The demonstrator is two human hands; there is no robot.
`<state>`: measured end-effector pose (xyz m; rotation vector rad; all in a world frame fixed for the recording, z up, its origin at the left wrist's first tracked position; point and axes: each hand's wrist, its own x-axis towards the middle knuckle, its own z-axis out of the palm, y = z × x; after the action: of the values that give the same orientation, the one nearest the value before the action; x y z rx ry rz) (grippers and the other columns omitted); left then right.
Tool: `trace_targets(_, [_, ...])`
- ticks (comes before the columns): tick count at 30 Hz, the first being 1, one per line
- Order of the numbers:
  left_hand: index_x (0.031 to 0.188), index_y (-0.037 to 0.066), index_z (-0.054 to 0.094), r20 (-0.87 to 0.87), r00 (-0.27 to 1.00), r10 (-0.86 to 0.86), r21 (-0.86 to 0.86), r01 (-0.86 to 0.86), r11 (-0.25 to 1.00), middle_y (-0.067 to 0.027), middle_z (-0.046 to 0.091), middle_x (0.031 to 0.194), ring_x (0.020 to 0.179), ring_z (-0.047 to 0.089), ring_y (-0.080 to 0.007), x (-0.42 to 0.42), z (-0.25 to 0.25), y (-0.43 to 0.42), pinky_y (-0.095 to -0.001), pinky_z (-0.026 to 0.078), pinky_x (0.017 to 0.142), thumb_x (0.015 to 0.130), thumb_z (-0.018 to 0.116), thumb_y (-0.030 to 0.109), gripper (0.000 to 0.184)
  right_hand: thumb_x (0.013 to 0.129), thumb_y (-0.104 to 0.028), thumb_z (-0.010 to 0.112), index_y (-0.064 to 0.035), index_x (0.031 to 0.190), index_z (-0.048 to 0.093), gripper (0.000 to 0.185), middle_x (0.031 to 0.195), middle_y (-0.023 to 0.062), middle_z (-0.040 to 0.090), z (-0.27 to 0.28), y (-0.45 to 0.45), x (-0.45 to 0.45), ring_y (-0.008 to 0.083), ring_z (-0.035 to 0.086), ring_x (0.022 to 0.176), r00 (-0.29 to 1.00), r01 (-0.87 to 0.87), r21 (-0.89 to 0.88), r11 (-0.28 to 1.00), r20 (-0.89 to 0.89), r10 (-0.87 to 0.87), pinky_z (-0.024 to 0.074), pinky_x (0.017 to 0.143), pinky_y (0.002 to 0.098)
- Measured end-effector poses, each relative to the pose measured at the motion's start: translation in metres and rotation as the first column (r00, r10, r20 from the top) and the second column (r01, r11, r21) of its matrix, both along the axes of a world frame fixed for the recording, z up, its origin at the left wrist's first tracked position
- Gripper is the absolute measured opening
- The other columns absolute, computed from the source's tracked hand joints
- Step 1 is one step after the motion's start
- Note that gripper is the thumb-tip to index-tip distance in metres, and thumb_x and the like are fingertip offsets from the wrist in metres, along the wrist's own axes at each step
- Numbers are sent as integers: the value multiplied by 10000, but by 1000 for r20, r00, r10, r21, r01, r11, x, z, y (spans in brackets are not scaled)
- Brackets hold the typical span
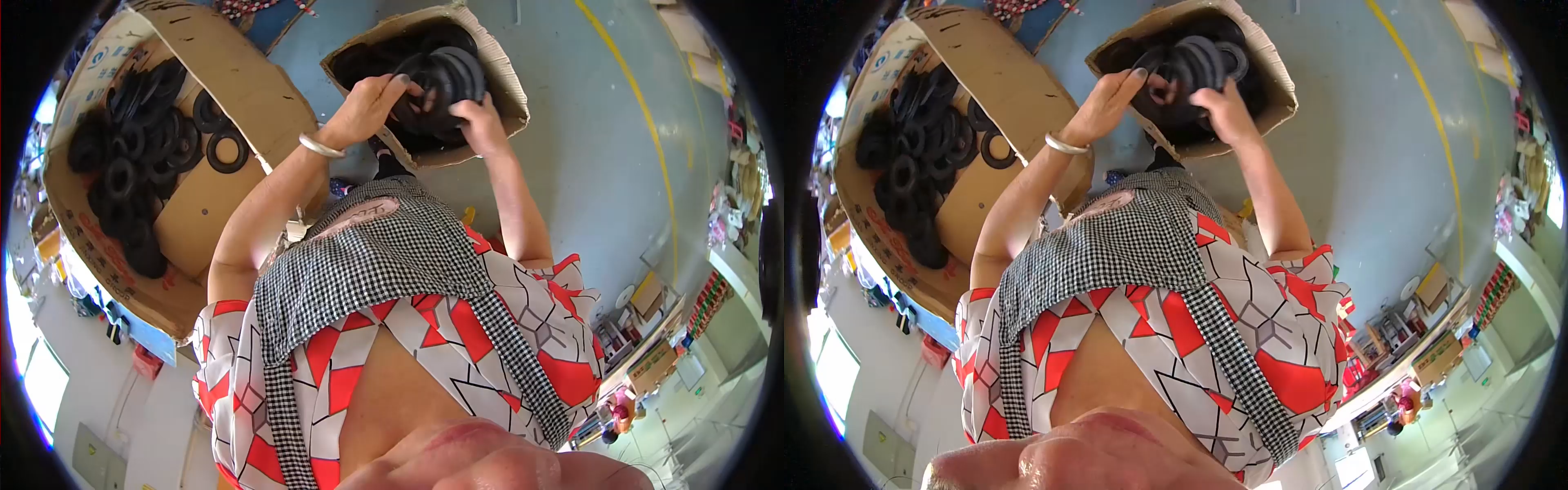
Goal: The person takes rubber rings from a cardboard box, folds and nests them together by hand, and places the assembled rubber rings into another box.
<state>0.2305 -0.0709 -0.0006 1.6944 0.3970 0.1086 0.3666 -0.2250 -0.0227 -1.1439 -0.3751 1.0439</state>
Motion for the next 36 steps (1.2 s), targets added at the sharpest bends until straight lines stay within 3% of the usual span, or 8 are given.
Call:
trace_targets(4, [972, -33, 609, -133, 971, 198, -346, -233, 909, -87, 637, 847, 770, 608, -145, -17, -18, 32, -277, 507, 705, 980, 333, 310, 441, 663, -99, 466, 80, 1058, 537, 440, 983, 147, 593, -18, -38, 29, 264, 556, 966, 947, 196, 119, 973, -281, -157, 402, 942, 395])
trace_targets(9, [915, 15, 602, -253, 960, 123, -512, -241, 825, -47, 592, 820, 791, 567, -127, -9, -32, 39, -291, 497, 707, 957, 397, 349, 394, 703, -135, 554, 13, 1062, 585, 390, 925, 73, 615, -26, -75, 52, 181, 584, 853, 894, 188, -306, 933, 446, -34, 470, 803, 322])
trace_targets(12, [719, 55, 448, -434, 880, 194, -118, -268, 956, 17, 368, 662, 643, 412, -107, -4, -51, 39, -263, 435, 661, 884, 550, 343, 348, 700, -322, 705, 43, 1155, 533, 608, 1100, 191, 590, -44, -59, 33, 250, 608, 923, 661, -192, -717, 670, 410, 628, 478, 798, 323])
trace_targets(19, [1077, -28, 596, 280, 852, 444, 119, -489, 864, -70, 636, 969, 824, 577, -90, -112, 14, 68, -195, 457, 720, 869, 526, 30, 227, 645, -436, 762, -48, 1309, 355, 870, 1278, 214, 399, -184, -11, 37, 408, 446, 1125, 421, 511, -576, 637, 815, 399, 413, 898, 494])
trace_targets(23, [1033, -43, 609, 400, 563, 723, 149, -818, 555, -81, 646, 967, 859, 619, -140, -199, 29, 95, -243, 502, 732, 885, 538, 34, 181, 577, -391, 806, -220, 1372, 251, 984, 1394, 209, 191, -207, 36, -7, 463, 306, 1211, 507, 314, -755, 575, 646, 571, 382, 890, 589])
trace_targets(28, [1082, 17, 602, 41, 353, 935, 151, -927, 344, -22, 637, 895, 764, 589, -91, -322, -33, 149, -198, 448, 600, 857, 591, 107, 243, 574, -338, 803, -204, 1304, 374, 857, 1358, 170, 303, -195, 43, -42, 426, 397, 1133, 9, 206, -633, 746, 764, 645, 435, 840, 537])
trace_targets(31, [1240, 23, 481, -405, 238, 883, 397, -824, 404, -63, 597, 976, 819, 562, -107, -385, -101, 181, -249, 473, 650, 829, 631, 258, 496, 604, -411, 777, -181, 1276, 395, 806, 1284, 160, 358, -208, 20, -15, 408, 455, 1082, 118, 368, -684, 630, 707, 698, 461, 805, 520])
trace_targets(36, [1248, -28, 408, -288, 67, 955, 720, -642, 262, -208, 494, 1231, 1097, 514, -306, -343, -168, 187, -391, 439, 882, 672, 744, 375, 779, 666, -441, 725, -114, 1271, 409, 757, 1285, 203, 355, -217, -21, 47, 422, 431, 1119, 201, 244, -757, 606, 651, 732, 424, 869, 528])
